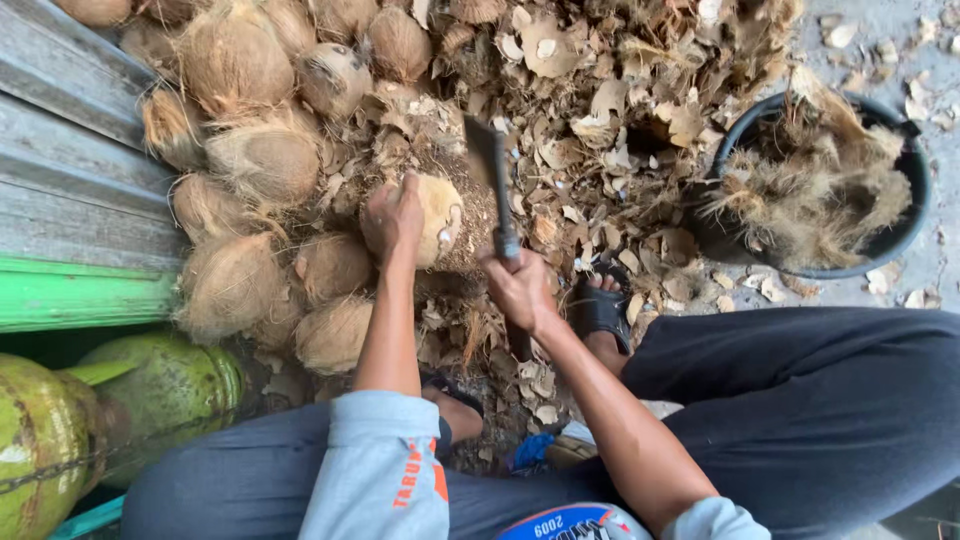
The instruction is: The person sits on the ground and uses a machete to peel the husk off a coconut. They rotate the coconut and strike it repeatedly to remove the fibrous outer layer, then place the peeled coconut into a nearby crate.
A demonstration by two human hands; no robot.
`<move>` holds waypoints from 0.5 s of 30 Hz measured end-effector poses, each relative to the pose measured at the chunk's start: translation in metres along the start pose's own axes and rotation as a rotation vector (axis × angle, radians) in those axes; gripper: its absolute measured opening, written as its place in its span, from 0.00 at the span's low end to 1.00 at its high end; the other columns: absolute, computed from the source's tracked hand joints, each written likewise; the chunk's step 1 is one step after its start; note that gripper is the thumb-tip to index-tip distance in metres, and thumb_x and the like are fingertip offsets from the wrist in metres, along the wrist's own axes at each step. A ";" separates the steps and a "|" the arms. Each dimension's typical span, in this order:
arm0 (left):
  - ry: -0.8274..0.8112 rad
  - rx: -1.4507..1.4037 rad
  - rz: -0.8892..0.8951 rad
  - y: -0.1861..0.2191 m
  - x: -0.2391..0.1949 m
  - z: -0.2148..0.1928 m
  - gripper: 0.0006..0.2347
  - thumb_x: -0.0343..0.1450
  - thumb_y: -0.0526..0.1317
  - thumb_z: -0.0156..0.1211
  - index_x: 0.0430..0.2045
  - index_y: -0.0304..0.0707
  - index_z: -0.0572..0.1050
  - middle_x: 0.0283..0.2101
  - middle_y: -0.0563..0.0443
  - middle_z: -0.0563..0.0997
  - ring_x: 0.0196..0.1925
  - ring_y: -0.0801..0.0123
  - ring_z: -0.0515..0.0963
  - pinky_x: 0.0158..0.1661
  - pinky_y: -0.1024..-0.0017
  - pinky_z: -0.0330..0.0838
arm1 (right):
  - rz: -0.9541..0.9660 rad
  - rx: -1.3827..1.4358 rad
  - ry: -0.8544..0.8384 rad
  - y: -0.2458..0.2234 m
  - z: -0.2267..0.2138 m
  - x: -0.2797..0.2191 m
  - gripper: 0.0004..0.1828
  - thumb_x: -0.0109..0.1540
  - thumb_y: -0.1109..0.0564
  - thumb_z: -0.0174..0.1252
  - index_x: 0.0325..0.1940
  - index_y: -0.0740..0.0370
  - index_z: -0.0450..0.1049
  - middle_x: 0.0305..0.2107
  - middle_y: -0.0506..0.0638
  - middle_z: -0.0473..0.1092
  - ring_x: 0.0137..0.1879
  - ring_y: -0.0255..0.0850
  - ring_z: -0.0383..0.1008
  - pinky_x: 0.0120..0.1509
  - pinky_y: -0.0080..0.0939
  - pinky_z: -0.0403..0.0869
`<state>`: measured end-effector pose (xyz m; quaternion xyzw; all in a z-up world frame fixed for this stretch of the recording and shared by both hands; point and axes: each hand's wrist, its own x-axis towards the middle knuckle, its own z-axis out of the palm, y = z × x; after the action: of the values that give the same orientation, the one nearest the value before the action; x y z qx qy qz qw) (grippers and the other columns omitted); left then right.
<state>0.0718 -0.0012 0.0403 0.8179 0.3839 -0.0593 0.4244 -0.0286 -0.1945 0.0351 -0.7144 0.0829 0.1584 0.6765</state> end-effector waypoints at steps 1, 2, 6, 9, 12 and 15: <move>0.014 0.021 -0.006 -0.003 -0.004 0.001 0.21 0.74 0.59 0.55 0.32 0.36 0.77 0.37 0.46 0.80 0.35 0.60 0.79 0.39 0.61 0.73 | 0.024 -0.023 -0.065 0.003 0.002 -0.006 0.16 0.65 0.47 0.58 0.25 0.54 0.69 0.12 0.43 0.65 0.14 0.31 0.63 0.17 0.34 0.66; 0.027 0.041 -0.012 -0.004 -0.007 0.002 0.21 0.73 0.59 0.55 0.32 0.37 0.77 0.36 0.48 0.80 0.35 0.61 0.79 0.40 0.62 0.73 | 0.047 -0.045 -0.130 0.006 0.003 -0.009 0.12 0.64 0.48 0.57 0.27 0.50 0.71 0.12 0.43 0.66 0.14 0.30 0.63 0.17 0.34 0.65; 0.113 0.116 0.071 0.018 0.003 0.000 0.18 0.69 0.60 0.58 0.39 0.47 0.77 0.36 0.54 0.80 0.34 0.68 0.76 0.38 0.61 0.65 | -0.187 -0.015 -0.095 -0.001 -0.008 0.007 0.18 0.64 0.49 0.59 0.22 0.55 0.64 0.14 0.43 0.64 0.16 0.30 0.62 0.17 0.33 0.66; 0.031 0.180 -0.032 0.009 0.005 0.000 0.17 0.71 0.57 0.54 0.36 0.47 0.80 0.34 0.53 0.82 0.34 0.67 0.78 0.39 0.62 0.69 | -0.228 0.268 0.026 0.011 -0.006 0.009 0.17 0.64 0.50 0.58 0.23 0.54 0.64 0.12 0.44 0.64 0.14 0.31 0.61 0.17 0.36 0.67; 0.002 0.167 -0.024 0.015 0.009 -0.001 0.18 0.71 0.60 0.53 0.37 0.48 0.77 0.29 0.55 0.79 0.28 0.69 0.77 0.34 0.64 0.68 | -0.254 0.241 0.067 0.021 0.009 0.019 0.20 0.65 0.52 0.57 0.20 0.55 0.64 0.13 0.43 0.63 0.14 0.32 0.60 0.16 0.38 0.62; 0.048 0.063 -0.002 0.011 -0.002 -0.002 0.19 0.72 0.60 0.53 0.33 0.43 0.77 0.25 0.56 0.73 0.23 0.70 0.69 0.27 0.66 0.62 | -0.163 -0.286 -0.102 0.031 0.009 0.015 0.16 0.63 0.52 0.59 0.23 0.52 0.64 0.14 0.42 0.61 0.18 0.31 0.59 0.21 0.37 0.63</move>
<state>0.0775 -0.0043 0.0492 0.8318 0.3926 -0.0521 0.3890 -0.0256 -0.1862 0.0006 -0.7987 -0.0329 0.1491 0.5820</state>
